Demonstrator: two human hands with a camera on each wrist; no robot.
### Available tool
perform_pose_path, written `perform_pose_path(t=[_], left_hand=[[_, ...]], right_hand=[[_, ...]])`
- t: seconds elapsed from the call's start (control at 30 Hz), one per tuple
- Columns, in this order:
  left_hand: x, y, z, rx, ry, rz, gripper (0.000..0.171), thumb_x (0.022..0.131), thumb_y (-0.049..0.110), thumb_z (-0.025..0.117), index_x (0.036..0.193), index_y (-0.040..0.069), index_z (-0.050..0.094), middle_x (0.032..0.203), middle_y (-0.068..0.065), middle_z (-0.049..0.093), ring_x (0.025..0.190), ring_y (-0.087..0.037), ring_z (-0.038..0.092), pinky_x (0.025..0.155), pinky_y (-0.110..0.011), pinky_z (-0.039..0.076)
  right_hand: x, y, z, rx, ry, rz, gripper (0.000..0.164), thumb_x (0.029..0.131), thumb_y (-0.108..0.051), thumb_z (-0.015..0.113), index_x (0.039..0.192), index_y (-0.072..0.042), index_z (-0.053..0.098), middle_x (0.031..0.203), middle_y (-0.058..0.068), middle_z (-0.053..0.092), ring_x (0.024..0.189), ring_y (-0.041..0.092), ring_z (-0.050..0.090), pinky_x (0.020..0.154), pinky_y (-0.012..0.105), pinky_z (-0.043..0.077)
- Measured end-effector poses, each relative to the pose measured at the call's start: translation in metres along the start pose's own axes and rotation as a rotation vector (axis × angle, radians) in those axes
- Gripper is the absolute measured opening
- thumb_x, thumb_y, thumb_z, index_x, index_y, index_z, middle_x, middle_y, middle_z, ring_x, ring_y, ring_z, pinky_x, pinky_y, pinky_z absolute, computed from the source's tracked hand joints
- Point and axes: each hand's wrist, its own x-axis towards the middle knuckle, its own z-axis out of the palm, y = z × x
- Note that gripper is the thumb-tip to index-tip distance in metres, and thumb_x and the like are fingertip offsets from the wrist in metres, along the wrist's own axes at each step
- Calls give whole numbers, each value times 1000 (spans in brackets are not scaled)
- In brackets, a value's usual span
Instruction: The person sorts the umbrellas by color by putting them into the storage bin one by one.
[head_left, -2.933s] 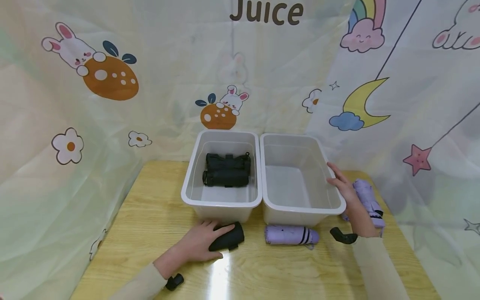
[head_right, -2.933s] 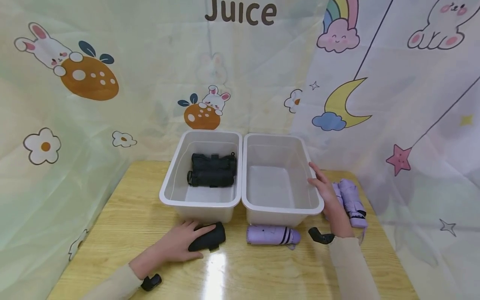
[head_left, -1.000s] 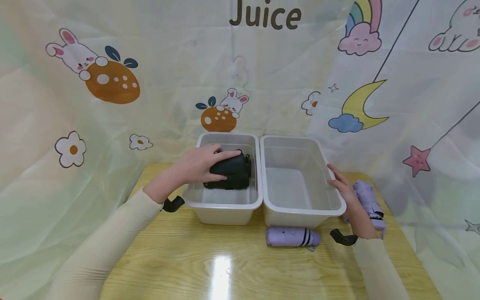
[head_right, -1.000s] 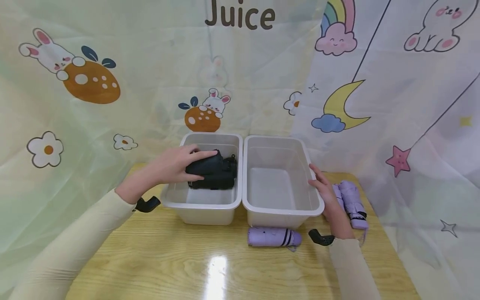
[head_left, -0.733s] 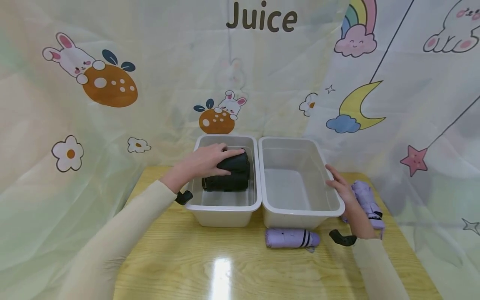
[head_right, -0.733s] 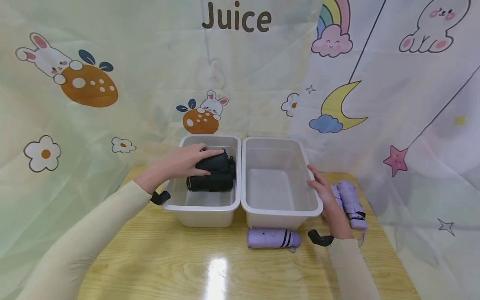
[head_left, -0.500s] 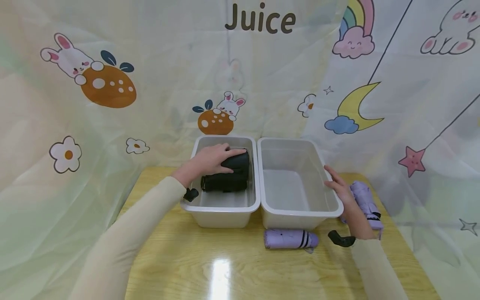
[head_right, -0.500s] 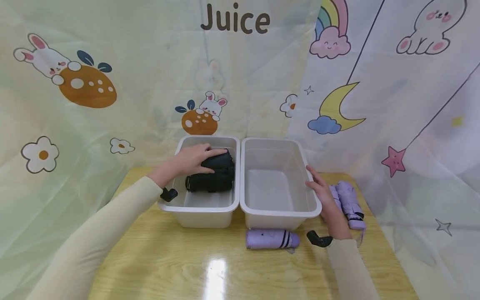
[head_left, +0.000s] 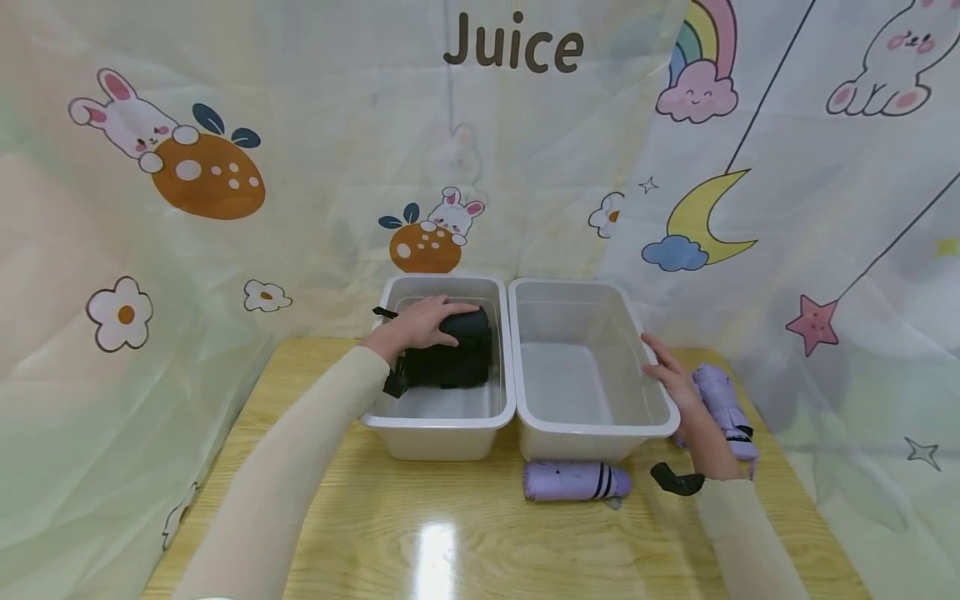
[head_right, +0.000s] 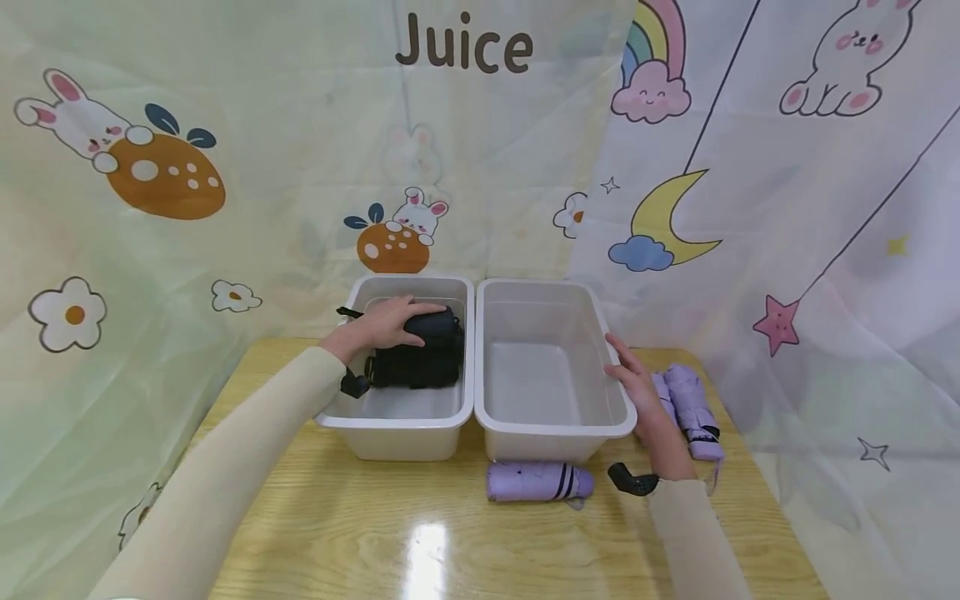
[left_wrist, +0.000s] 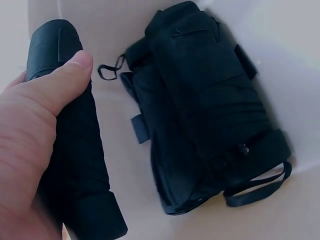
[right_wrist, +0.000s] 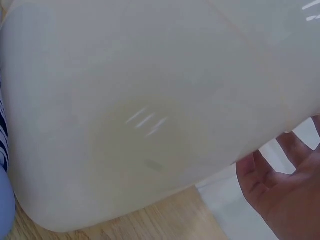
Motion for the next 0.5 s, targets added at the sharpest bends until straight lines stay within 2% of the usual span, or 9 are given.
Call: perform_pose_path(t=[0.27, 0.37, 0.5], left_hand=[[13, -9, 14, -48, -71, -52, 70, 88, 31, 73, 150, 31, 40, 146, -19, 38, 130, -37, 37, 107, -53, 29], [18, -9, 20, -66, -78, -60, 71, 88, 31, 73, 150, 32, 39, 146, -16, 40, 129, -34, 39, 107, -50, 30], [24, -8, 29, -125, -128, -88, 72, 88, 29, 74, 151, 33, 37, 148, -11, 39, 132, -31, 37, 107, -46, 31]], right_hand=[[-1, 1, 1, -37, -10, -26, 60, 106, -10, 40, 158, -20, 11, 156, 11, 13, 113, 12, 52, 82, 29, 51], [0, 0, 1, -31, -12, -25, 61, 106, -10, 39, 158, -20, 10, 155, 9, 16, 113, 11, 52, 84, 29, 50], [-1, -2, 0, -28, 2, -19, 61, 105, -10, 40, 158, -19, 10, 153, 5, 22, 113, 12, 52, 83, 29, 50]])
